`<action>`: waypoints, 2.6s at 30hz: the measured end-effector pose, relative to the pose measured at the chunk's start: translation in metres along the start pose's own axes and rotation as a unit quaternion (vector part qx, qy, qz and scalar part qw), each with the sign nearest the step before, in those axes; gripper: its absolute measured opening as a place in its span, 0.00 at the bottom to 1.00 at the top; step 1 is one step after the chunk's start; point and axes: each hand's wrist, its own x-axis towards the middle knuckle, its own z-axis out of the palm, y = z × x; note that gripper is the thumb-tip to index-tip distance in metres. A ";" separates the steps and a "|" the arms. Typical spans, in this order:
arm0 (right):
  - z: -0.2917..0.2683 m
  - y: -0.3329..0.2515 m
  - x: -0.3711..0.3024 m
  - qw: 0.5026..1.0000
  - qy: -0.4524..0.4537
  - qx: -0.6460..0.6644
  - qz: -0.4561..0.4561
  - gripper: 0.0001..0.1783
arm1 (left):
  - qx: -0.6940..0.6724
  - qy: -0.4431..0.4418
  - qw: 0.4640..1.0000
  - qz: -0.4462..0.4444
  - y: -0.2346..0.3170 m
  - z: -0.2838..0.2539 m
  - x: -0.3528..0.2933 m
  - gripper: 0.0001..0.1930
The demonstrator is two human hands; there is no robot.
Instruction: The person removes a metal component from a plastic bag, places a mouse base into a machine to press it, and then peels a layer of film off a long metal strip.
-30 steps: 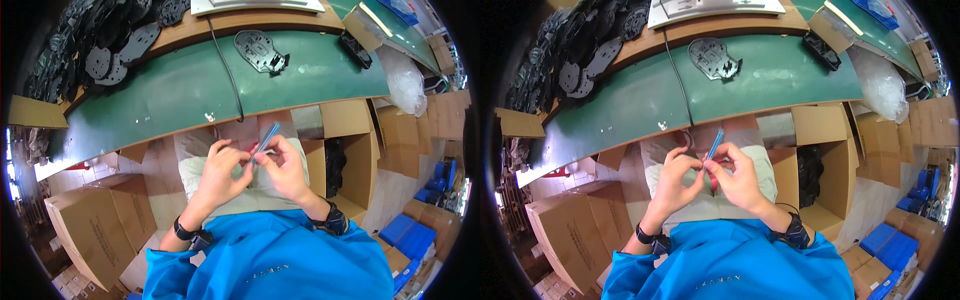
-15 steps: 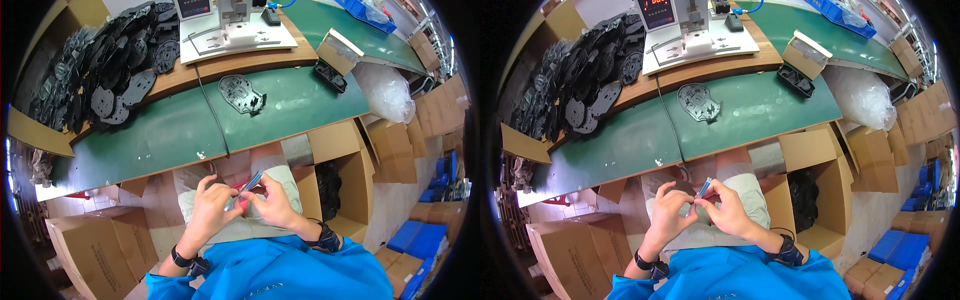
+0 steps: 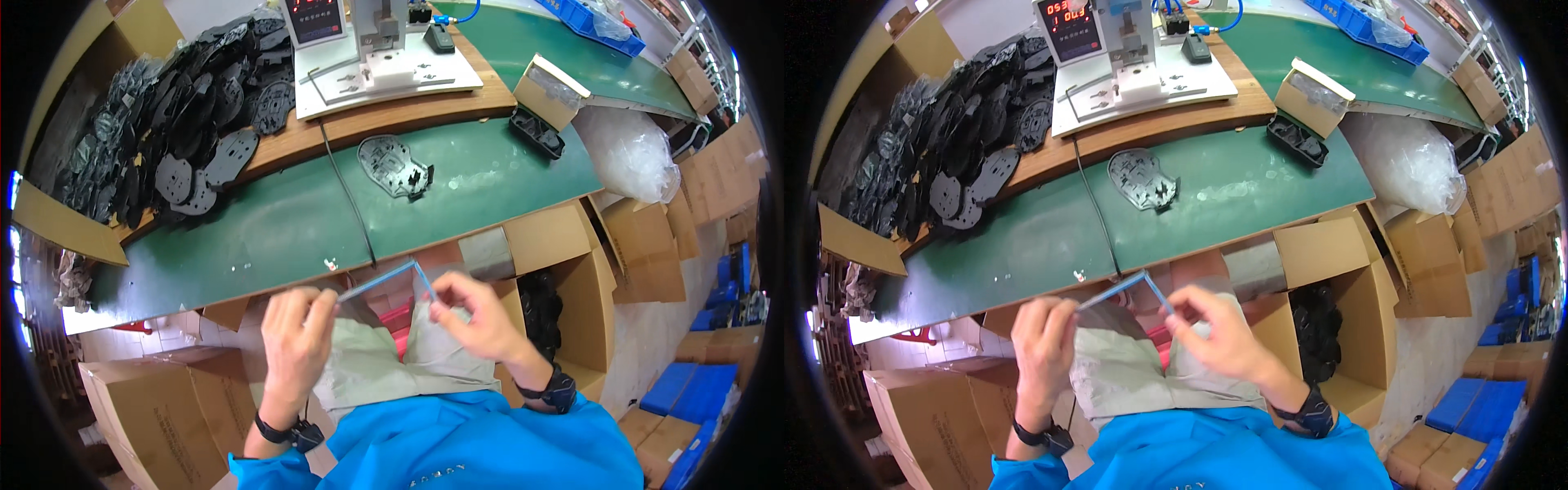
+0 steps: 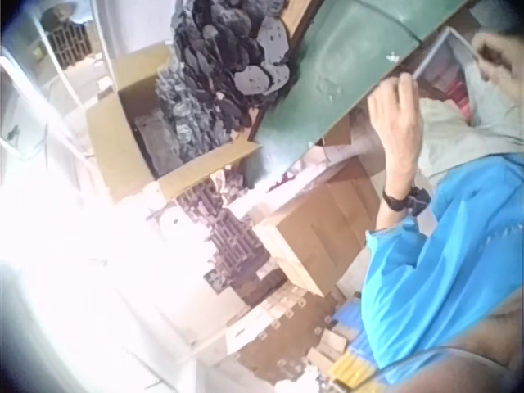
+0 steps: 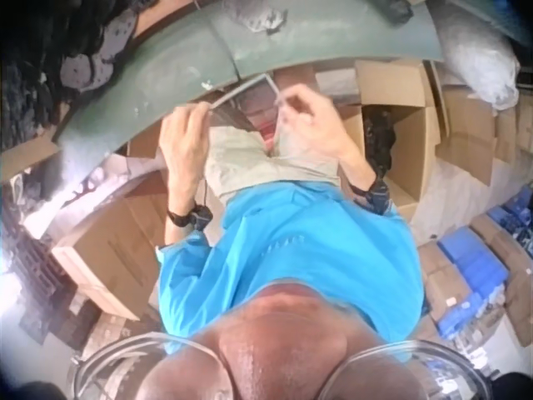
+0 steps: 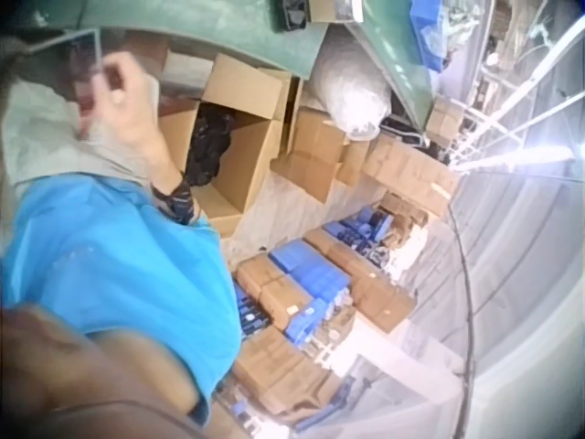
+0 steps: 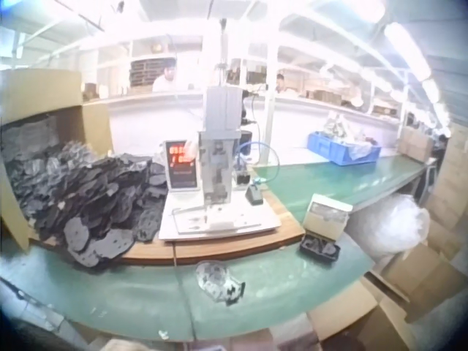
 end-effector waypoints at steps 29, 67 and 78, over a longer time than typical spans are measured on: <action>-0.080 -0.135 0.057 0.942 0.115 -0.125 -0.288 0.11 | -0.308 0.004 0.934 0.180 -0.008 0.040 0.157 0.13; -0.178 -0.137 0.265 0.863 0.353 -0.161 -0.324 0.15 | -0.356 0.200 0.913 0.023 -0.090 0.106 0.198 0.04; -0.184 -0.129 0.272 0.866 0.319 -0.167 -0.346 0.12 | -0.341 0.193 0.920 0.021 -0.091 0.110 0.197 0.05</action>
